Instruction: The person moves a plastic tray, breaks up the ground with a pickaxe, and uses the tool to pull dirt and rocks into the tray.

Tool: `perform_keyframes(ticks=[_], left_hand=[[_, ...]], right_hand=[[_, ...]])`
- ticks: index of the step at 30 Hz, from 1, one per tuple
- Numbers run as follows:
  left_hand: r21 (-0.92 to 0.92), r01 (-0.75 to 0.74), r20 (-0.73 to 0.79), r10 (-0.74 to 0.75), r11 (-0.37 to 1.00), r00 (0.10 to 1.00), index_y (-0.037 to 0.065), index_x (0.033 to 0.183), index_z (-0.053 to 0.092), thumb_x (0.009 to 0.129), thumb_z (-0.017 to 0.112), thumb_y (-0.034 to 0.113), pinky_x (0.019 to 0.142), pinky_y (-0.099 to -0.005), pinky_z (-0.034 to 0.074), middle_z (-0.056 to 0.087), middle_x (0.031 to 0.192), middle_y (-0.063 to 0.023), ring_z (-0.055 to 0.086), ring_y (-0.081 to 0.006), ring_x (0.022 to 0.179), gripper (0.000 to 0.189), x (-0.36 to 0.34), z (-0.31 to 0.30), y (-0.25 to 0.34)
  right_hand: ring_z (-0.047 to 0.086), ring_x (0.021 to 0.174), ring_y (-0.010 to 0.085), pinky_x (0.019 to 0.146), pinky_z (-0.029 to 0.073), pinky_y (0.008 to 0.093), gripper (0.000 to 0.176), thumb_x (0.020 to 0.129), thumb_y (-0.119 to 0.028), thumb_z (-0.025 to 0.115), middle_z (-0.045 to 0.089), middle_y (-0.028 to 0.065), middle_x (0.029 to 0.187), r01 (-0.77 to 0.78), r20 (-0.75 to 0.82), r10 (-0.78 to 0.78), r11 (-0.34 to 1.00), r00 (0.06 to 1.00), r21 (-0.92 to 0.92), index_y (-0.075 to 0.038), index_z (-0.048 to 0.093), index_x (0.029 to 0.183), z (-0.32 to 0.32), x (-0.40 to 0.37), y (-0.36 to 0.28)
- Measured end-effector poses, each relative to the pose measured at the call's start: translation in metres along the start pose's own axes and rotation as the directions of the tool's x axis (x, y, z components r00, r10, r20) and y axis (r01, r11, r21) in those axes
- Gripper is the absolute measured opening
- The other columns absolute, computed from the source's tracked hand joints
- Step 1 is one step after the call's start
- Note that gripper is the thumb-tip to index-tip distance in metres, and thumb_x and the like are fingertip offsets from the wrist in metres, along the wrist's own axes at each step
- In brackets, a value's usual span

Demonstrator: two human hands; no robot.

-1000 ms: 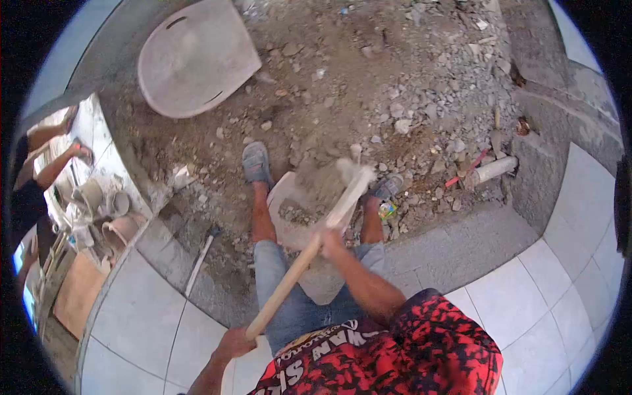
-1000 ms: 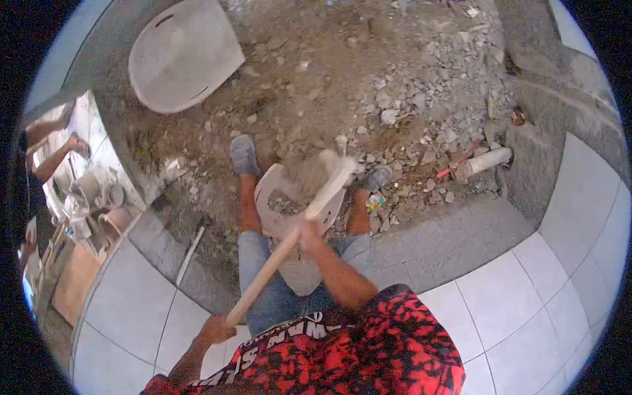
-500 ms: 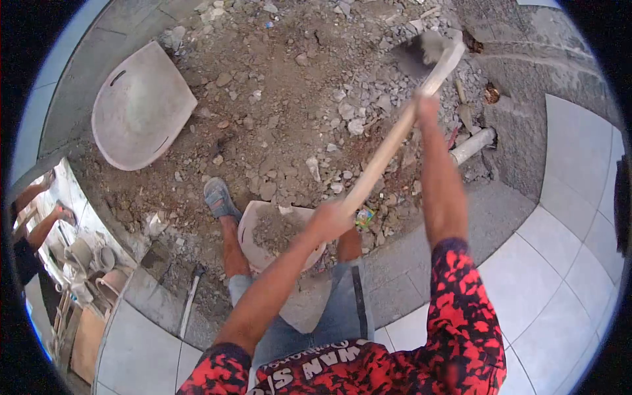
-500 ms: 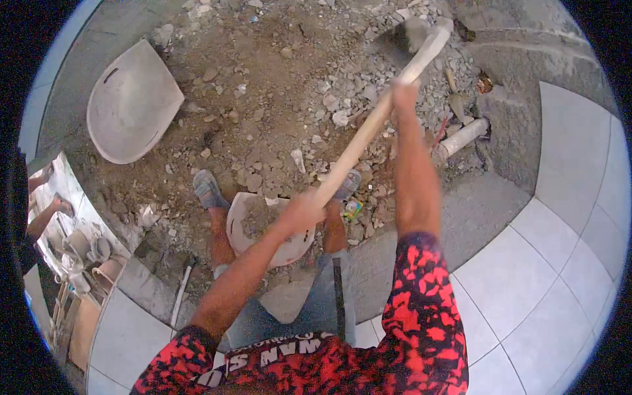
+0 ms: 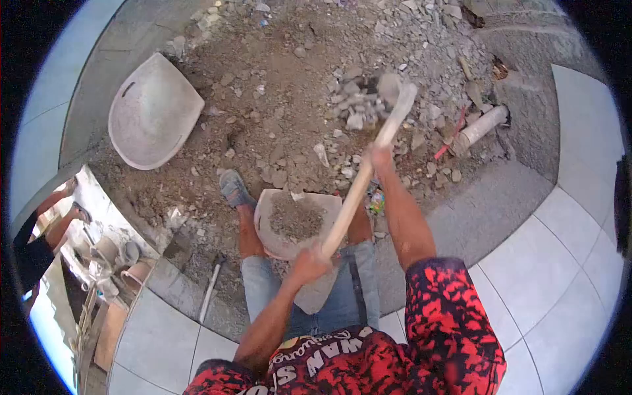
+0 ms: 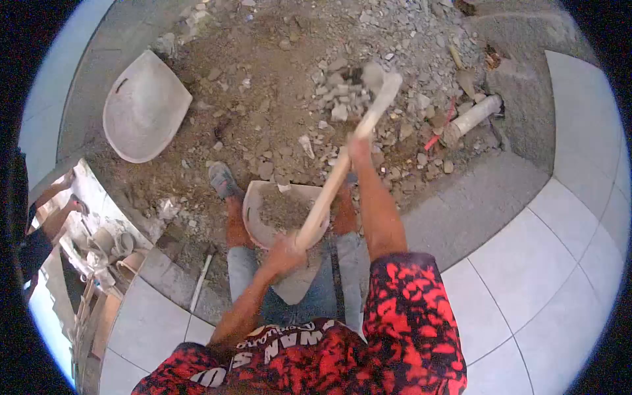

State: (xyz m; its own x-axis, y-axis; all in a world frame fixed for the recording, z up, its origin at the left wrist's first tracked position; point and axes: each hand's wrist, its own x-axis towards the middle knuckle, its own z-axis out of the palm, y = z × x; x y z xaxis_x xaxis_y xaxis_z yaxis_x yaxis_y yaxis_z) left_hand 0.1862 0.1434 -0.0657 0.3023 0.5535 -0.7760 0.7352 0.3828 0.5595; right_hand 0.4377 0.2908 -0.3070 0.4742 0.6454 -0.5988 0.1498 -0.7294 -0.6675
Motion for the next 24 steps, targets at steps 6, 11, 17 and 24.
perform_keyframes(ticks=[6,11,17,24], left_hand=[[-0.011,0.213,0.205,-0.206,0.977,0.957,-0.003,0.1,0.043,0.064,0.063,0.024,0.069,-0.0458,0.045,0.055,0.084,-0.0261,0.054,-0.0424,0.08,0.05,-0.079,-0.019,0.015],[-0.025,0.307,0.232,-0.293,0.952,0.928,0.001,0.103,0.044,0.066,0.06,0.025,0.071,-0.0457,0.043,0.056,0.089,-0.0213,0.055,-0.039,0.082,0.046,-0.142,-0.043,0.01],[0.206,0.31,0.487,-0.373,0.928,0.79,0.003,0.107,0.047,0.067,0.062,0.027,0.077,-0.0399,0.042,0.052,0.098,-0.0185,0.052,-0.0326,0.091,0.049,-0.251,-0.09,-0.063],[0.177,0.269,0.463,-0.321,0.947,0.826,0.004,0.101,0.049,0.067,0.06,0.027,0.075,-0.041,0.044,0.055,0.098,-0.0163,0.055,-0.0319,0.088,0.043,-0.225,-0.088,-0.089]], right_hand=[[0.055,0.051,0.0227,0.042,0.046,0.0364,0.017,0.076,-0.014,0.049,0.054,0.0111,0.062,-0.404,0.16,0.386,0.909,0.908,0.102,0.003,0.052,0.077,0.02,-0.107,0.032],[0.056,0.057,0.0234,0.047,0.047,0.0366,0.031,0.076,-0.019,0.054,0.054,0.0117,0.072,-0.478,0.217,0.457,0.877,0.863,0.052,0.005,0.048,0.094,0.018,-0.211,-0.033],[0.056,0.072,0.0215,0.062,0.046,0.0344,0.048,0.075,-0.025,0.059,0.053,0.0162,0.094,-0.543,0.441,0.48,0.839,0.758,0.021,0.008,0.044,0.107,0.042,-0.352,0.028],[0.053,0.09,0.0267,0.073,0.044,0.0349,0.058,0.076,-0.017,0.058,0.051,0.0173,0.102,-0.43,0.309,0.399,0.902,0.864,0.039,0.008,0.028,0.119,0.059,-0.325,0.054]])
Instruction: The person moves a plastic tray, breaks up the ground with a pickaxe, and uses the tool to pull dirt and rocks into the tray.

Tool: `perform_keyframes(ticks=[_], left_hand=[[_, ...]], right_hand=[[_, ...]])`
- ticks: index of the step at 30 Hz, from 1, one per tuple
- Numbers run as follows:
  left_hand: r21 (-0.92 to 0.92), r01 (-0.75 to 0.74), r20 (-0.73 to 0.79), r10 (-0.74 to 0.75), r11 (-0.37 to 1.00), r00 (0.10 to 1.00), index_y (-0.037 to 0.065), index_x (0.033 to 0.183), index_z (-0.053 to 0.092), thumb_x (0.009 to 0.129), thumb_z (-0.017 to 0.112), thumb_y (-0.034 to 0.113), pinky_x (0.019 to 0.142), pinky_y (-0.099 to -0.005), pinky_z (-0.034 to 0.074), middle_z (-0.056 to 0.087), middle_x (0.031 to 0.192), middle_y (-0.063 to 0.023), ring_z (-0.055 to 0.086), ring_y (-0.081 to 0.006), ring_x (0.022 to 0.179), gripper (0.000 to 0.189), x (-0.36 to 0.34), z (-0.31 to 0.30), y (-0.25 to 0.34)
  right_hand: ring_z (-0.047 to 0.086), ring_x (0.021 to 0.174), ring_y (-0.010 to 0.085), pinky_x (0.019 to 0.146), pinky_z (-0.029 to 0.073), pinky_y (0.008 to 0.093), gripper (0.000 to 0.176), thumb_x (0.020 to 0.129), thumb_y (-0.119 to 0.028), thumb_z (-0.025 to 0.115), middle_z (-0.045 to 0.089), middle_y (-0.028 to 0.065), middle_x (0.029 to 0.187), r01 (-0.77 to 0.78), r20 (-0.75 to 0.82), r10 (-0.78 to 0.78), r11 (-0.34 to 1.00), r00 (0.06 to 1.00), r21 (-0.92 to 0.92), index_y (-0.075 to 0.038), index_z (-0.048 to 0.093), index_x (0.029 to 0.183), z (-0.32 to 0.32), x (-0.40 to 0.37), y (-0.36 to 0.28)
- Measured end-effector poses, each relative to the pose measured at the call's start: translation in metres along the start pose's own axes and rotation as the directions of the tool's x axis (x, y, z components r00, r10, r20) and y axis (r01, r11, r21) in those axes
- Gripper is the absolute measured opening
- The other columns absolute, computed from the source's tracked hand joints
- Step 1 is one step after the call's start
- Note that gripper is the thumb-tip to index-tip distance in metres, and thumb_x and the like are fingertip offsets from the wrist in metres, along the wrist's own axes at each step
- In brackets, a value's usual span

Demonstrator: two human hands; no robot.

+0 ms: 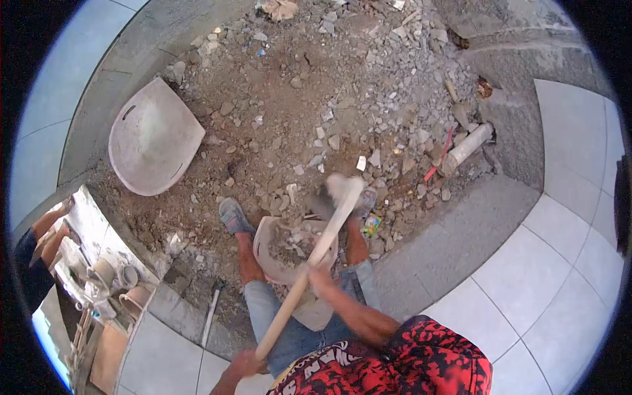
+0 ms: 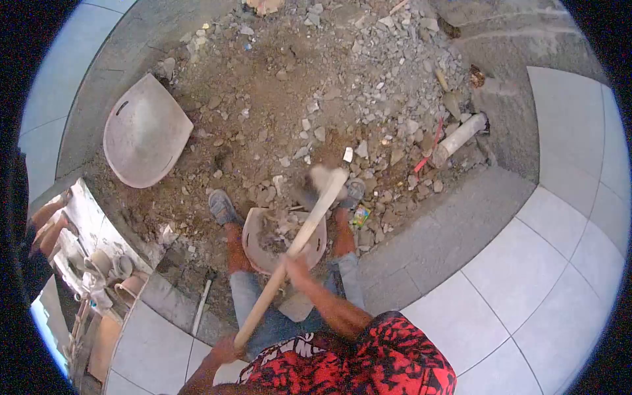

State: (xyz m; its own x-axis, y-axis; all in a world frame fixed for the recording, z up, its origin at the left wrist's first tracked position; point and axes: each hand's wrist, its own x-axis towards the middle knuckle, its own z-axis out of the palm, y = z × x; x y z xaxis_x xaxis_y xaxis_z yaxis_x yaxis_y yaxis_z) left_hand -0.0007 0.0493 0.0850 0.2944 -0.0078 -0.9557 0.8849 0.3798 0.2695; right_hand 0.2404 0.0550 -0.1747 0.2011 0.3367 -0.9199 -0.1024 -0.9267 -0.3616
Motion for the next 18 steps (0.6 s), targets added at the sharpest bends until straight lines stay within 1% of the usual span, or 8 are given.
perform_keyframes(ticks=[1,3,4,6,8,10,15,18], left_hand=[[0.072,-0.071,-0.02,0.072,0.995,0.997,0.004,0.1,0.049,0.067,0.059,0.027,0.074,-0.0416,0.045,0.056,0.096,-0.0165,0.056,-0.0319,0.087,0.041,0.029,-0.013,0.016],[-0.021,-0.107,-0.049,0.106,0.994,0.993,0.005,0.106,0.047,0.067,0.056,0.03,0.075,-0.0443,0.044,0.056,0.097,-0.021,0.054,-0.037,0.089,0.047,0.101,-0.042,0.057],[-0.044,-0.368,-0.329,0.335,0.929,0.883,0.004,0.105,0.047,0.069,0.055,0.028,0.073,-0.0447,0.044,0.056,0.095,-0.021,0.054,-0.0381,0.086,0.044,0.135,-0.059,0.086],[-0.069,-0.335,-0.372,0.287,0.94,0.883,0.003,0.103,0.047,0.07,0.056,0.026,0.072,-0.0429,0.044,0.057,0.092,-0.0204,0.055,-0.0372,0.083,0.042,0.186,-0.123,0.164],[0.041,-0.497,-0.572,0.428,0.867,0.699,0.003,0.1,0.048,0.067,0.061,0.025,0.068,-0.0435,0.045,0.058,0.086,-0.0214,0.056,-0.0375,0.078,0.041,0.262,-0.163,0.203],[0.013,-0.553,-0.563,0.464,0.833,0.684,0.002,0.099,0.048,0.067,0.056,0.021,0.069,-0.0442,0.044,0.057,0.085,-0.0226,0.055,-0.0386,0.081,0.038,0.274,-0.224,0.25],[-0.175,-0.504,-0.604,0.312,0.846,0.733,0.001,0.096,0.049,0.066,0.057,0.023,0.069,-0.0435,0.044,0.056,0.085,-0.0241,0.055,-0.0385,0.081,0.038,0.269,-0.2,0.227],[-0.293,-0.382,-0.517,0.192,0.876,0.834,0.0,0.098,0.049,0.067,0.055,0.024,0.07,-0.0439,0.044,0.056,0.087,-0.0256,0.055,-0.0386,0.083,0.04,0.223,-0.158,0.174]], right_hand=[[0.052,0.092,0.027,0.074,0.044,0.0349,0.063,0.075,-0.014,0.059,0.049,0.0199,0.105,0.025,-0.078,-0.039,0.985,0.996,-0.173,0.006,0.024,0.123,-0.014,-0.02,-0.126],[0.052,0.078,0.0185,0.059,0.046,0.0308,0.053,0.076,-0.004,0.051,0.048,0.0128,0.094,0.42,-0.196,-0.455,0.886,0.868,-0.198,-0.001,0.024,0.121,-0.054,0.071,-0.145],[0.052,0.076,0.0191,0.056,0.047,0.0304,0.047,0.076,-0.003,0.048,0.049,0.0125,0.089,0.505,-0.266,-0.493,0.863,0.828,-0.026,-0.002,0.026,0.117,-0.059,0.069,-0.22],[0.053,0.069,0.0198,0.051,0.048,0.0324,0.047,0.079,-0.006,0.048,0.047,0.0122,0.087,0.494,-0.249,-0.467,0.867,0.848,0.057,-0.003,0.023,0.119,-0.082,0.099,-0.33],[0.054,0.067,0.0218,0.051,0.049,0.0336,0.051,0.082,-0.01,0.048,0.047,0.0146,0.09,0.786,-0.237,-0.802,0.591,0.548,-0.184,-0.002,0.018,0.123,-0.124,0.21,-0.383],[0.055,0.074,0.0248,0.06,0.048,0.0354,0.049,0.079,-0.015,0.054,0.05,0.0193,0.098,0.639,-0.296,-0.694,0.72,0.656,-0.271,0.003,0.028,0.116,-0.126,0.231,-0.457],[0.056,0.087,0.0367,0.072,0.046,0.0392,0.052,0.072,-0.016,0.056,0.052,0.0283,0.097,0.464,-0.152,-0.641,0.68,0.753,-0.568,0.006,0.032,0.114,-0.07,0.257,-0.437],[0.059,0.07,0.0322,0.059,0.047,0.0414,0.035,0.077,-0.026,0.053,0.059,0.0213,0.081,0.441,-0.244,-0.803,0.521,0.544,-0.731,0.005,0.05,0.094,-0.052,0.312,-0.314]])
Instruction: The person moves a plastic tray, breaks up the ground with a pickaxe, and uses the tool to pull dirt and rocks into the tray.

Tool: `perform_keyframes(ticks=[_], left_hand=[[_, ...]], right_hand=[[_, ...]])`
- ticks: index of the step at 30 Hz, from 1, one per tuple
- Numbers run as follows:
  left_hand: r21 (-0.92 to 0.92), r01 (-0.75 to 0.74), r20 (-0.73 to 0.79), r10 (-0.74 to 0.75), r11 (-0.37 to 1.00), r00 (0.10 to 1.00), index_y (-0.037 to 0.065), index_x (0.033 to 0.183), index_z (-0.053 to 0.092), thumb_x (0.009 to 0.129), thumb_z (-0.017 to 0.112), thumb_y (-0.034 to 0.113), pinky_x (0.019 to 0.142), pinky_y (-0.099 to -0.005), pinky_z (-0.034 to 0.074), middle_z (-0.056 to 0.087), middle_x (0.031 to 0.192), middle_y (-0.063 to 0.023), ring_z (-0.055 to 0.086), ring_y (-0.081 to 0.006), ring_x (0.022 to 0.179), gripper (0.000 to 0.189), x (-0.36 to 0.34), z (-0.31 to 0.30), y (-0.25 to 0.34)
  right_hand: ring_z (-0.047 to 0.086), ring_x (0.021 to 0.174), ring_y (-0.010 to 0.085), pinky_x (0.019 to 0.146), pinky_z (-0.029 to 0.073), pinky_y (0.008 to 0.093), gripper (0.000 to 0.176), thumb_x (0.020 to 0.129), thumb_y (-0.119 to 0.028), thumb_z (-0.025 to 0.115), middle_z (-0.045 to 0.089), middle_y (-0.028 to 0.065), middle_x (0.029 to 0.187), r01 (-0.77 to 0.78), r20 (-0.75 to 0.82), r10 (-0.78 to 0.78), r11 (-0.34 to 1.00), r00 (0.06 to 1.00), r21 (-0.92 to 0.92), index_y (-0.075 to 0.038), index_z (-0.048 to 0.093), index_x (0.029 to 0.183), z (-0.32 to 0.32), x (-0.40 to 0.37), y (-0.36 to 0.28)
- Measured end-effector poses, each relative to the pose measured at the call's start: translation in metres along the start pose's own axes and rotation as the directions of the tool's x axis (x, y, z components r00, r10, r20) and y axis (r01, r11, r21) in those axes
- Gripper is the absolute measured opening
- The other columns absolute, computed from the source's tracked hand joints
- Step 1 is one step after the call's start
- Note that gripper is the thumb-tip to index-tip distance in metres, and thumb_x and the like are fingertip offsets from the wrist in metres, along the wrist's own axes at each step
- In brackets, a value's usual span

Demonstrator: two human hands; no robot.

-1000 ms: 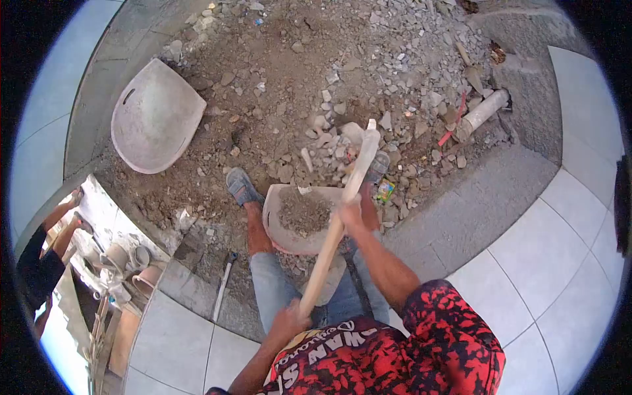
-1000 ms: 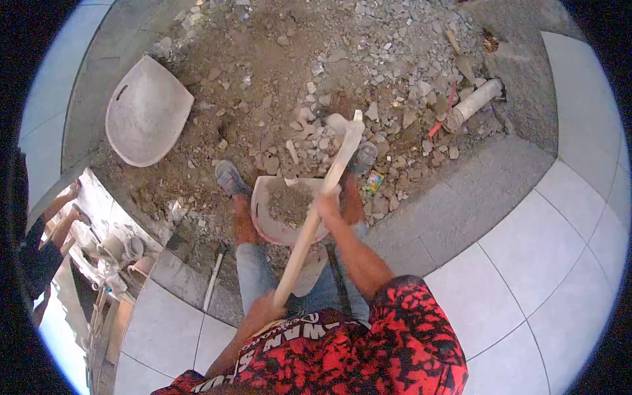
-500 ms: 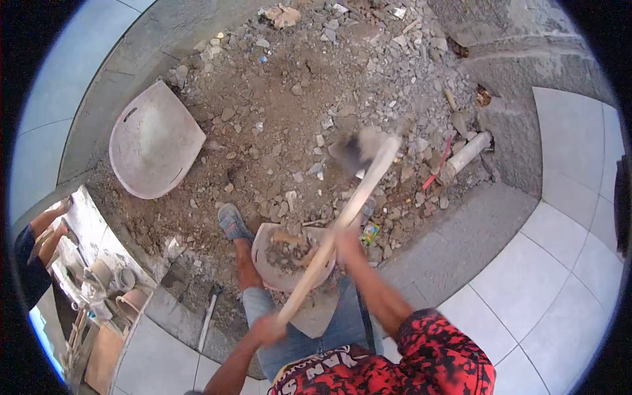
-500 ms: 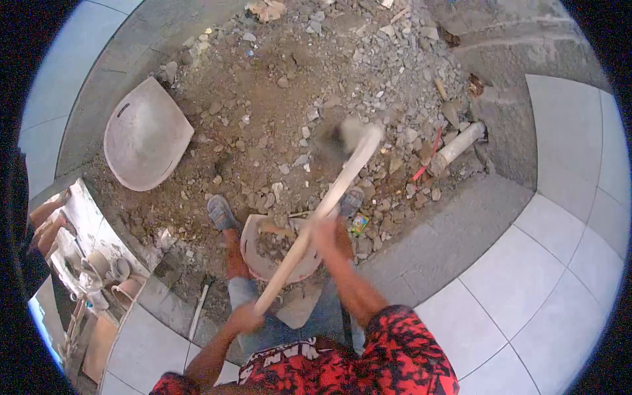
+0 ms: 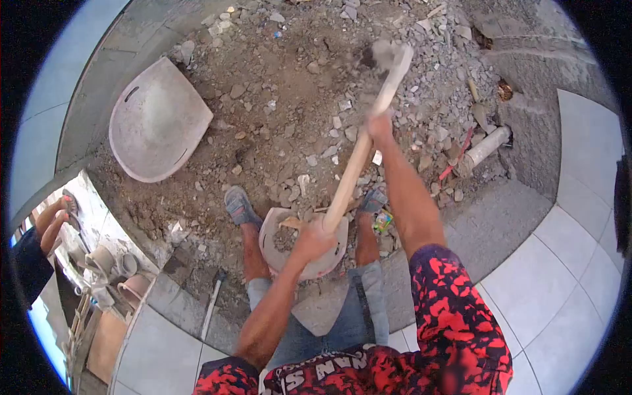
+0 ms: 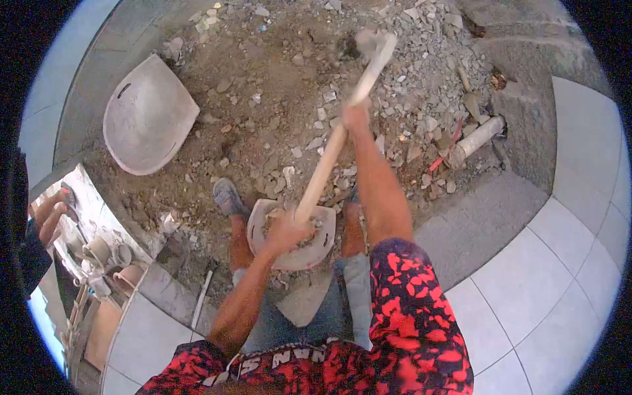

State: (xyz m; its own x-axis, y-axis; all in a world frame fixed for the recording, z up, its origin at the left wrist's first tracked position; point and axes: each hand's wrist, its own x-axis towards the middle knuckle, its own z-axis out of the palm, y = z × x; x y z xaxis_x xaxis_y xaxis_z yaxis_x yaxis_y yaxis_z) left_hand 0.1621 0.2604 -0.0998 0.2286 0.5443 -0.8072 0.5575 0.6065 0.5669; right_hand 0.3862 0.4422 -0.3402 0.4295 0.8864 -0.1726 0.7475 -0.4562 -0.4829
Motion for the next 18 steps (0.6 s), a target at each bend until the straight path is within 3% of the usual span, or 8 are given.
perform_keyframes(ticks=[2,5,7,8,11,13,15,18], left_hand=[[-0.055,-0.007,-0.026,0.006,0.998,1.0,-0.001,0.1,0.048,0.065,0.058,0.026,0.069,-0.0421,0.044,0.057,0.085,-0.0239,0.056,-0.0378,0.081,0.046,-0.031,0.015,-0.017],[-0.065,0.169,0.041,-0.167,0.983,0.985,-0.001,0.104,0.047,0.063,0.06,0.027,0.071,-0.0422,0.044,0.056,0.087,-0.0241,0.055,-0.0382,0.082,0.051,-0.088,0.022,-0.018],[-0.023,0.263,0.069,-0.261,0.964,0.963,0.0,0.106,0.046,0.064,0.058,0.026,0.074,-0.044,0.043,0.055,0.09,-0.026,0.053,-0.0394,0.087,0.051,-0.106,0.021,-0.018],[-0.007,0.25,0.075,-0.248,0.968,0.966,0.001,0.106,0.045,0.063,0.059,0.027,0.075,-0.0439,0.043,0.054,0.092,-0.0259,0.053,-0.0392,0.088,0.052,-0.121,0.026,-0.028],[-0.034,0.249,0.048,-0.247,0.968,0.968,0.001,0.107,0.045,0.063,0.059,0.028,0.075,-0.0436,0.042,0.054,0.094,-0.0254,0.053,-0.0387,0.089,0.053,-0.154,0.036,-0.039],[-0.08,0.257,0.009,-0.257,0.963,0.966,0.001,0.107,0.045,0.063,0.059,0.028,0.075,-0.0434,0.042,0.054,0.094,-0.025,0.053,-0.0385,0.089,0.053,-0.173,0.037,-0.043],[-0.324,0.279,0.072,-0.271,0.904,0.96,0.001,0.104,0.045,0.064,0.059,0.027,0.074,-0.0421,0.042,0.055,0.092,-0.0238,0.053,-0.0382,0.086,0.05,-0.191,0.034,-0.048],[-0.227,0.38,0.019,-0.386,0.897,0.922,0.001,0.101,0.046,0.064,0.058,0.026,0.073,-0.0407,0.043,0.055,0.088,-0.0228,0.054,-0.0379,0.084,0.046,-0.225,0.041,-0.06]], right_hand=[[0.059,0.07,0.0314,0.059,0.047,0.0409,0.035,0.077,-0.025,0.052,0.058,0.0211,0.081,0.044,-0.008,-0.043,0.998,0.999,0.054,0.005,0.05,0.095,-0.01,-0.029,-0.007],[0.056,0.084,0.0354,0.07,0.048,0.039,0.046,0.073,-0.015,0.055,0.053,0.0245,0.093,-0.528,0.539,0.331,0.808,0.775,0.263,0.004,0.031,0.107,-0.033,-0.104,-0.003],[0.059,0.075,0.0291,0.057,0.049,0.0373,0.043,0.073,-0.015,0.056,0.054,0.0202,0.083,-0.613,0.678,0.337,0.761,0.653,0.212,0.003,0.032,0.103,-0.069,-0.125,-0.042],[0.059,0.067,0.0238,0.046,0.047,0.0346,0.044,0.072,-0.015,0.057,0.053,0.0152,0.073,-0.619,0.637,0.393,0.767,0.663,0.171,0.003,0.031,0.104,-0.076,-0.141,-0.052],[0.059,0.069,0.0277,0.053,0.048,0.0381,0.039,0.072,-0.018,0.056,0.055,0.0165,0.072,-0.555,0.645,0.303,0.799,0.702,0.229,0.004,0.038,0.1,-0.077,-0.178,-0.062],[0.058,0.076,0.0331,0.066,0.048,0.0399,0.034,0.072,-0.021,0.055,0.056,0.02,0.08,-0.196,0.698,0.024,0.966,0.716,0.168,0.005,0.047,0.093,-0.008,-0.194,-0.003],[0.055,0.085,0.0381,0.079,0.043,0.041,0.033,0.073,-0.023,0.052,0.057,0.0235,0.087,-0.199,0.61,0.169,0.98,0.774,-0.018,0.006,0.052,0.09,-0.025,-0.218,-0.068],[0.055,0.086,0.0388,0.07,0.044,0.0414,0.038,0.074,-0.022,0.052,0.056,0.0267,0.084,-0.25,0.615,0.133,0.962,0.777,0.107,0.01,0.048,0.093,-0.066,-0.27,-0.111]])
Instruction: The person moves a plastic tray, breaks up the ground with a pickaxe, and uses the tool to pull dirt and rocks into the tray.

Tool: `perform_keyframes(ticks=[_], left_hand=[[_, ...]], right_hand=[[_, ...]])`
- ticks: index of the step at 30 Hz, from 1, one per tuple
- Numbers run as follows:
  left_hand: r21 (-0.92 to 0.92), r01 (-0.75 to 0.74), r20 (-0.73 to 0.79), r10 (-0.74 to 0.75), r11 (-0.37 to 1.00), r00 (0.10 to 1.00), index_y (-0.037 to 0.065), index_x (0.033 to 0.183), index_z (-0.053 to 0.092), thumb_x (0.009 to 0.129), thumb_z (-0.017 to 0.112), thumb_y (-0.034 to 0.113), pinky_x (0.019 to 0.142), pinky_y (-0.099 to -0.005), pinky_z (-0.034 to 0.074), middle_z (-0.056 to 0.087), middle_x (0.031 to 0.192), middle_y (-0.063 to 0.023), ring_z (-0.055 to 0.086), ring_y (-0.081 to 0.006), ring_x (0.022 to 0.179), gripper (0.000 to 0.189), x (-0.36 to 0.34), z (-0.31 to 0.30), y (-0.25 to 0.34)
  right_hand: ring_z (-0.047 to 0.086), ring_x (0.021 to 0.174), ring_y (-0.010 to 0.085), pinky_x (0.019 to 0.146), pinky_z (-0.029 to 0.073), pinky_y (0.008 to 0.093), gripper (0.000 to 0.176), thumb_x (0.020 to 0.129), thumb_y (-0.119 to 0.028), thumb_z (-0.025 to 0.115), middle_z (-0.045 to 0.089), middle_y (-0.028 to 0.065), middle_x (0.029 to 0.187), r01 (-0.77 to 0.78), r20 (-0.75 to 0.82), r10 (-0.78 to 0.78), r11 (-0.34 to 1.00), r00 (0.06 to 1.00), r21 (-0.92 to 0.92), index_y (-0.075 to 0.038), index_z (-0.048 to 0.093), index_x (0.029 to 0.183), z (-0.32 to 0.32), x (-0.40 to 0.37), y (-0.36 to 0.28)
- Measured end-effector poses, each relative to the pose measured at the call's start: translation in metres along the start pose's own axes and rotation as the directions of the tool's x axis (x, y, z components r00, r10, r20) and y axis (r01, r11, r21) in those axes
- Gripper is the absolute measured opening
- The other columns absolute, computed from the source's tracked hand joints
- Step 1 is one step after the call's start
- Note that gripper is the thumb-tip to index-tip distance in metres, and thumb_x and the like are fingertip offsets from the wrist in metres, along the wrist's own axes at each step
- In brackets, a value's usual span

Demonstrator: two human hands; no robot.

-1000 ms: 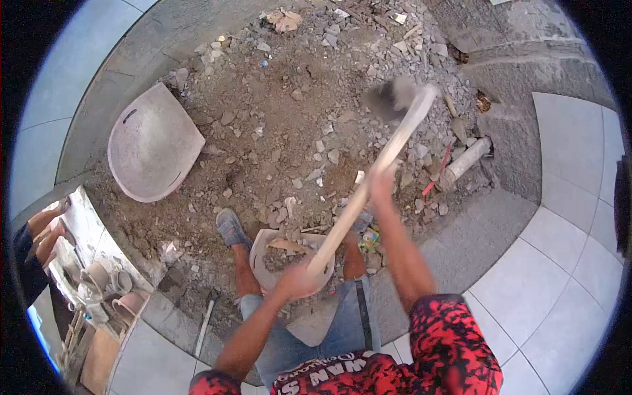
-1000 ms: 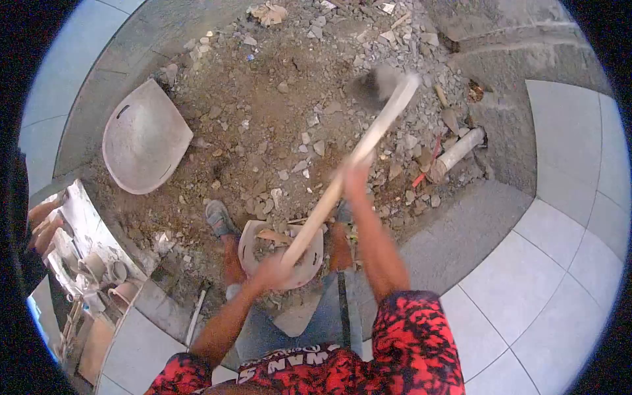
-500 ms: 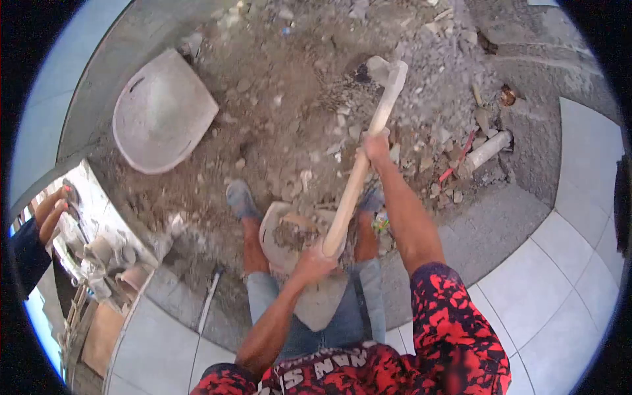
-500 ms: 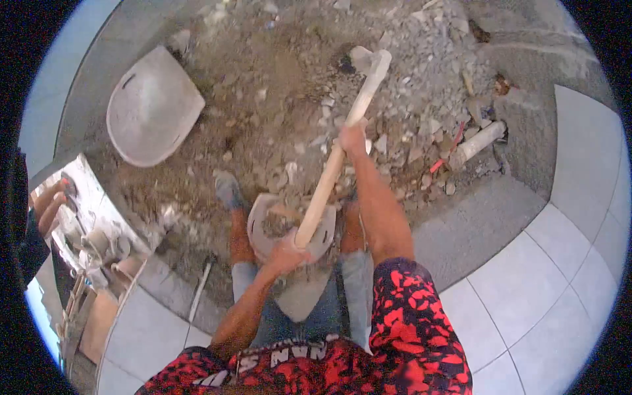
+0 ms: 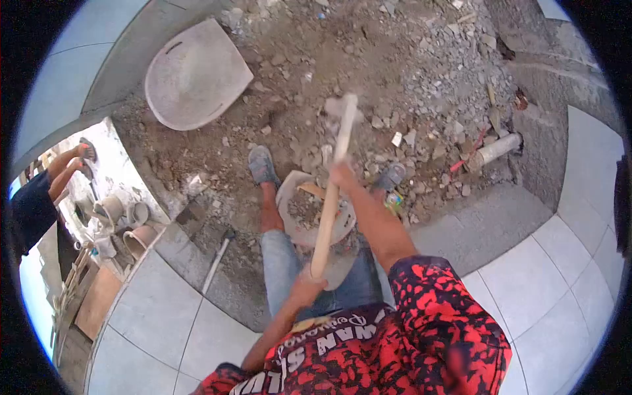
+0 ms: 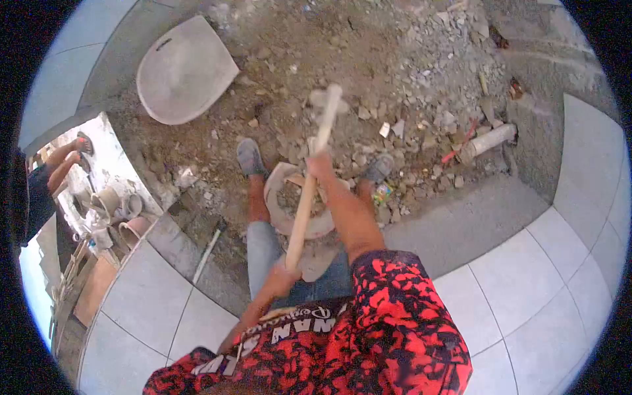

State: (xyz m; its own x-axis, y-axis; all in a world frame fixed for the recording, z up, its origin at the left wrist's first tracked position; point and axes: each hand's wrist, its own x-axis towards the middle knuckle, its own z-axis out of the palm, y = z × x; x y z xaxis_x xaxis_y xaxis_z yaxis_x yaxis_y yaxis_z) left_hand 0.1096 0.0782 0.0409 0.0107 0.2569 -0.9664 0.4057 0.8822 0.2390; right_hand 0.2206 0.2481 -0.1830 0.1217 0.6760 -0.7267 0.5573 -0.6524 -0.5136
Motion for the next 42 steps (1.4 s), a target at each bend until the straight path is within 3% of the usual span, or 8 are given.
perform_keyframes(ticks=[2,9,14,20,23,26,32,42], left_hand=[[0.073,0.011,0.022,-0.012,0.997,1.0,0.001,0.1,0.047,0.064,0.058,0.026,0.073,-0.0414,0.043,0.055,0.087,-0.023,0.054,-0.0381,0.084,0.045,-0.015,-0.024,0.008],[0.376,-0.071,0.182,0.001,0.924,0.983,0.0,0.098,0.047,0.067,0.059,0.029,0.072,-0.0446,0.043,0.056,0.087,-0.0227,0.055,-0.0385,0.083,0.043,-0.084,-0.076,-0.071],[0.385,-0.09,0.259,-0.014,0.919,0.966,0.001,0.105,0.043,0.067,0.061,0.035,0.074,-0.0442,0.044,0.057,0.088,-0.0212,0.055,-0.0375,0.084,0.054,-0.121,-0.087,-0.144],[0.36,0.013,0.125,-0.062,0.933,0.99,0.004,0.104,0.045,0.069,0.058,0.031,0.074,-0.0444,0.043,0.057,0.093,-0.0204,0.055,-0.0359,0.087,0.047,-0.033,-0.077,-0.097],[0.168,-0.347,-0.058,0.361,0.923,0.931,0.004,0.097,0.048,0.07,0.056,0.024,0.071,-0.0441,0.044,0.057,0.087,-0.0213,0.055,-0.0367,0.083,0.034,0.064,-0.108,0.002],[0.122,-0.553,-0.268,0.564,0.824,0.781,0.002,0.094,0.049,0.064,0.063,0.026,0.066,-0.0441,0.045,0.057,0.083,-0.021,0.055,-0.0385,0.077,0.041,0.181,-0.137,0.064],[-0.048,-0.482,-0.34,0.44,0.875,0.832,0.0,0.099,0.05,0.064,0.062,0.026,0.065,-0.0428,0.045,0.058,0.082,-0.0215,0.057,-0.0366,0.078,0.045,0.214,-0.194,0.092],[0.021,-0.181,-0.111,0.182,0.983,0.977,0.001,0.102,0.048,0.064,0.06,0.028,0.07,-0.0434,0.045,0.057,0.085,-0.0236,0.057,-0.0376,0.079,0.048,0.075,-0.052,-0.005]], right_hand=[[0.055,0.084,0.0362,0.07,0.044,0.0413,0.038,0.077,-0.021,0.05,0.056,0.0247,0.084,0.16,0.158,-0.123,0.955,0.98,-0.248,0.01,0.047,0.097,0.026,0.008,0.044],[0.054,0.077,0.0214,0.061,0.044,0.0363,0.036,0.08,-0.021,0.051,0.055,0.0151,0.084,-0.441,0.176,0.405,0.803,0.897,0.401,0.01,0.049,0.1,0.023,-0.132,0.023],[0.053,0.071,0.0212,0.059,0.044,0.0371,0.026,0.079,-0.013,0.05,0.053,0.0142,0.083,-0.594,0.384,0.461,0.699,0.8,0.398,0.009,0.048,0.094,0.063,-0.182,0.044],[0.049,0.091,0.0242,0.076,0.042,0.0347,0.052,0.079,-0.017,0.053,0.047,0.0176,0.103,-0.118,0.191,0.067,0.956,0.979,0.269,0.005,0.027,0.118,0.037,-0.067,0.001],[0.043,0.104,0.0241,0.088,0.037,0.0341,0.068,0.079,-0.012,0.053,0.041,0.0201,0.113,0.13,-0.072,-0.115,0.95,0.991,0.285,-0.001,0.011,0.131,-0.009,0.04,-0.13],[0.055,0.065,0.0259,0.055,0.047,0.0376,0.042,0.079,-0.017,0.053,0.052,0.0163,0.087,0.432,-0.233,-0.385,0.879,0.893,0.201,0.002,0.03,0.108,-0.023,0.152,-0.228],[0.054,0.091,0.0368,0.075,0.045,0.0427,0.058,0.073,-0.025,0.058,0.052,0.0284,0.097,0.321,-0.207,-0.391,0.898,0.897,-0.302,0.006,0.027,0.111,0.057,0.234,-0.277],[0.052,0.092,0.0351,0.075,0.044,0.0404,0.069,0.077,-0.026,0.055,0.047,0.0276,0.104,0.142,0.129,-0.119,0.972,0.984,-0.186,0.005,0.015,0.124,0.032,0.09,-0.087]])
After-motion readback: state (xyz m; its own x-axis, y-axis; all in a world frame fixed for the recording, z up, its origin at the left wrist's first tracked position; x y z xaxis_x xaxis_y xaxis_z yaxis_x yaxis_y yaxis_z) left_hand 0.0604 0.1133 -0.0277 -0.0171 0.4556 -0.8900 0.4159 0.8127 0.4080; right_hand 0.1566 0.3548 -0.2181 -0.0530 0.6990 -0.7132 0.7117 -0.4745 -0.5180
